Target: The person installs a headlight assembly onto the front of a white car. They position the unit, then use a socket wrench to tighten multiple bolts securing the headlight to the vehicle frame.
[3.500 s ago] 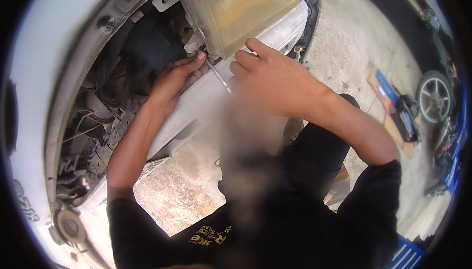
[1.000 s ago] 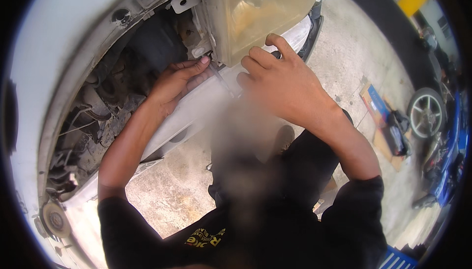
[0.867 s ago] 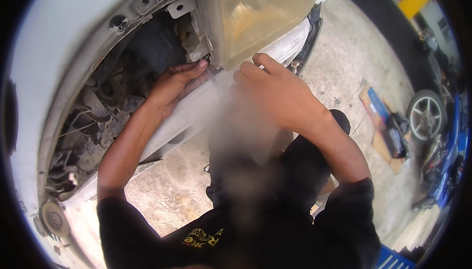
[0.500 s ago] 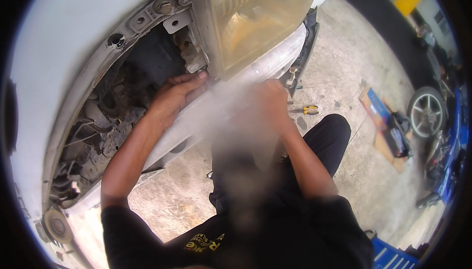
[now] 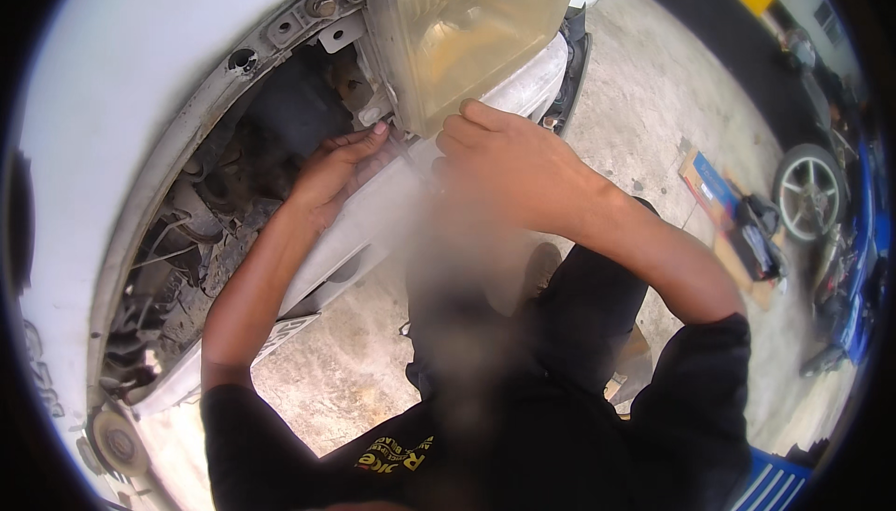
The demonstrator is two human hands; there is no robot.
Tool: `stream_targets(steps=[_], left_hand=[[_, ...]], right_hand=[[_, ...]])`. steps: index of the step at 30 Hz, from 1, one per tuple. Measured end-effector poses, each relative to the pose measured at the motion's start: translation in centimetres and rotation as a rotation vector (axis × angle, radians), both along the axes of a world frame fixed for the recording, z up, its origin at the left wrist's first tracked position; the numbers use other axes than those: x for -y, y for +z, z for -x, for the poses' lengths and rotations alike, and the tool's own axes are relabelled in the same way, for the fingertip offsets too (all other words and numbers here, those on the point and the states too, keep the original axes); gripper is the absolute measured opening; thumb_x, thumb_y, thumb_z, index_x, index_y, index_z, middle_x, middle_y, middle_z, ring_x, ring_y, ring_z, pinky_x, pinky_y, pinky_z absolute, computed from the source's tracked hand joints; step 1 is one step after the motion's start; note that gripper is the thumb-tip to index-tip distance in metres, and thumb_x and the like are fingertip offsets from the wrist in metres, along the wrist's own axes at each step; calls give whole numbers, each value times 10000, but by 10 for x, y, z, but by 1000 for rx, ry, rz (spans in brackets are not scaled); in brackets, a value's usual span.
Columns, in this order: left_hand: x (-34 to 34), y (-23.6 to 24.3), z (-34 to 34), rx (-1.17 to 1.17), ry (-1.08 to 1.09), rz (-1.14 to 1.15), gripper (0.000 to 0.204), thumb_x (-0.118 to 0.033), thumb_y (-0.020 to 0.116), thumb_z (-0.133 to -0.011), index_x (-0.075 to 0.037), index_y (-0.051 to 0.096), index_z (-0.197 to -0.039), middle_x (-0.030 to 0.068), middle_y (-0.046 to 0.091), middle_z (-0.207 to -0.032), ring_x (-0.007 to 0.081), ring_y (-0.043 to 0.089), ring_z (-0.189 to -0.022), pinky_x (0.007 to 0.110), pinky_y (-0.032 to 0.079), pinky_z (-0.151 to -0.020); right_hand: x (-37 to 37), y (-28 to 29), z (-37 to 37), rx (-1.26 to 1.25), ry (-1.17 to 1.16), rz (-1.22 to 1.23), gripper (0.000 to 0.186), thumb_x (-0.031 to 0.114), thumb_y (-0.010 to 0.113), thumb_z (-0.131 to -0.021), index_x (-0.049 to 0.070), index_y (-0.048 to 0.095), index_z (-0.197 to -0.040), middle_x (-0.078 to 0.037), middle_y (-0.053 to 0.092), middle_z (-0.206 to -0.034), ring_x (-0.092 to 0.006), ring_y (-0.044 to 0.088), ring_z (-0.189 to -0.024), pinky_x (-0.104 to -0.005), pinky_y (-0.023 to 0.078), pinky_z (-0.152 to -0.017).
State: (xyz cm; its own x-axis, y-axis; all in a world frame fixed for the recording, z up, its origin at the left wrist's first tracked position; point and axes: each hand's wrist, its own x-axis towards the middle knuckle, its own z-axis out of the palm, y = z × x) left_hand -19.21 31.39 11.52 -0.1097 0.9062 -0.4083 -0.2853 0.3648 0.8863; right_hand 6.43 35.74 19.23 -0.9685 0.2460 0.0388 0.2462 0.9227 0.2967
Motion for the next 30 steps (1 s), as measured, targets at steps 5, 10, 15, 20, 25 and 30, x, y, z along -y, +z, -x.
stream_targets(steps=[5,10,15,20,25,30], left_hand=[[2,1,-2,15,24,-10,272,-279,763,-1059,-31,797,-1165,18,783,-1006,50,666,-906,210,566,-865],[2,1,-1,29,19,-22,268,-275,768,-1055,-31,799,-1163,19,784,-1006,65,663,-895,227,561,-871],[4,-2,2,-15,-28,-24,265,-280,770,-1051,-37,805,-1150,14,785,-996,68,662,-866,222,548,-841],[4,-3,2,-62,-23,-21,267,-283,769,-1051,-34,805,-1140,20,786,-984,68,669,-860,220,538,-809],[6,-1,2,-65,-6,-23,272,-274,775,-1045,-20,800,-1141,34,792,-993,74,674,-856,231,552,-817],[5,0,2,-40,3,-20,274,-259,782,-1041,-12,795,-1160,40,795,-1005,74,678,-860,226,561,-826]], right_hand=[[-20,-27,-9,-198,223,-130,383,491,740,-870,112,702,-911,8,661,-974,-180,634,-1050,-351,479,-1018],[-38,-44,-7,-328,222,-143,427,553,747,-841,137,651,-834,13,614,-931,-176,616,-1006,-330,503,-899],[-48,-63,-12,-520,331,-200,466,597,797,-787,159,642,-801,14,610,-897,-187,592,-857,-341,479,-804],[-50,-97,-12,-727,256,-152,553,675,821,-696,163,618,-742,18,571,-816,-200,551,-752,-365,440,-772],[-47,-120,-9,-857,173,-59,611,716,829,-618,160,595,-710,18,536,-769,-214,520,-700,-376,403,-745],[-42,-105,-5,-871,135,33,627,717,846,-601,153,595,-704,17,528,-764,-217,523,-706,-372,390,-754]])
